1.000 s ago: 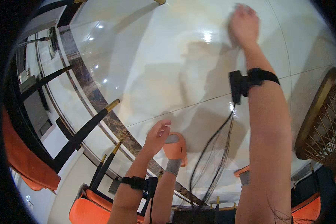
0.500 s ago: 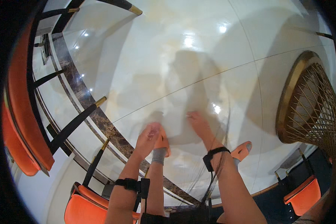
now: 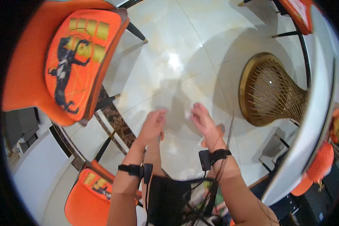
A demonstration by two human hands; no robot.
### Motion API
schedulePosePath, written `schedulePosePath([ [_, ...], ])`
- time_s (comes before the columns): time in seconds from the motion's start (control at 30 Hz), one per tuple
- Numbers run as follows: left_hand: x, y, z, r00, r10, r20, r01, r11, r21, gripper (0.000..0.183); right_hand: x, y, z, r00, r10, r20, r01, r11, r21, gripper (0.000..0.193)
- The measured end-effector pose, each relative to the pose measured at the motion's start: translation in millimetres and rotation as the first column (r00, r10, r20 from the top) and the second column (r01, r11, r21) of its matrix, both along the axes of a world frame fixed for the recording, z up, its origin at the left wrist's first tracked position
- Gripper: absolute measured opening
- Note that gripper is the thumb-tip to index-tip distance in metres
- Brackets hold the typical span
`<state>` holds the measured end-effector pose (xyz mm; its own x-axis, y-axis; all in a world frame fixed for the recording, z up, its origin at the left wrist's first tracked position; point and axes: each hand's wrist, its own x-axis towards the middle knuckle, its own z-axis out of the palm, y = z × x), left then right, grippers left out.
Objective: Clean the base of a decorative table using a wet wipe.
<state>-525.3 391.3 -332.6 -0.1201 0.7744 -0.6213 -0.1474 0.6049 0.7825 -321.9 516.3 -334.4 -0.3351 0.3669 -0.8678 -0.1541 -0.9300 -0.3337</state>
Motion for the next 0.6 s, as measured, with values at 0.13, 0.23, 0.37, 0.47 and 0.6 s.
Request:
schedulePosePath([
  [0.13, -7, 64, 177, 0.974, -0.217, -0.070, 0.226, 0.958, 0.178, 0.034, -28, 24, 180, 0.880, -0.180, -0.439, 0.271, 0.950, 0.154, 0.027],
  [0.23, -5, 85, 276, 0.941, -0.337, -0.038, 0.329, 0.883, 0.335, 0.037, -19, 14, 271, 0.754, -0.231, -0.614, 0.392, 0.910, 0.138, 0.033],
  [0.37, 22, 83, 368, 0.875, -0.484, -0.025, 0.425, 0.741, 0.519, 0.047, 7, -20, 364, 0.737, -0.243, -0.631, 0.458, 0.866, 0.202, 0.036],
  [0.47, 60, 74, 410, 0.825, -0.566, 0.001, 0.462, 0.675, 0.575, 0.052, 41, -48, 411, 0.717, -0.257, -0.648, 0.530, 0.805, 0.266, 0.038],
  [0.6, 133, 51, 458, 0.759, -0.650, -0.037, 0.512, 0.561, 0.651, 0.045, 111, -103, 447, 0.691, -0.264, -0.673, 0.624, 0.688, 0.371, 0.037],
])
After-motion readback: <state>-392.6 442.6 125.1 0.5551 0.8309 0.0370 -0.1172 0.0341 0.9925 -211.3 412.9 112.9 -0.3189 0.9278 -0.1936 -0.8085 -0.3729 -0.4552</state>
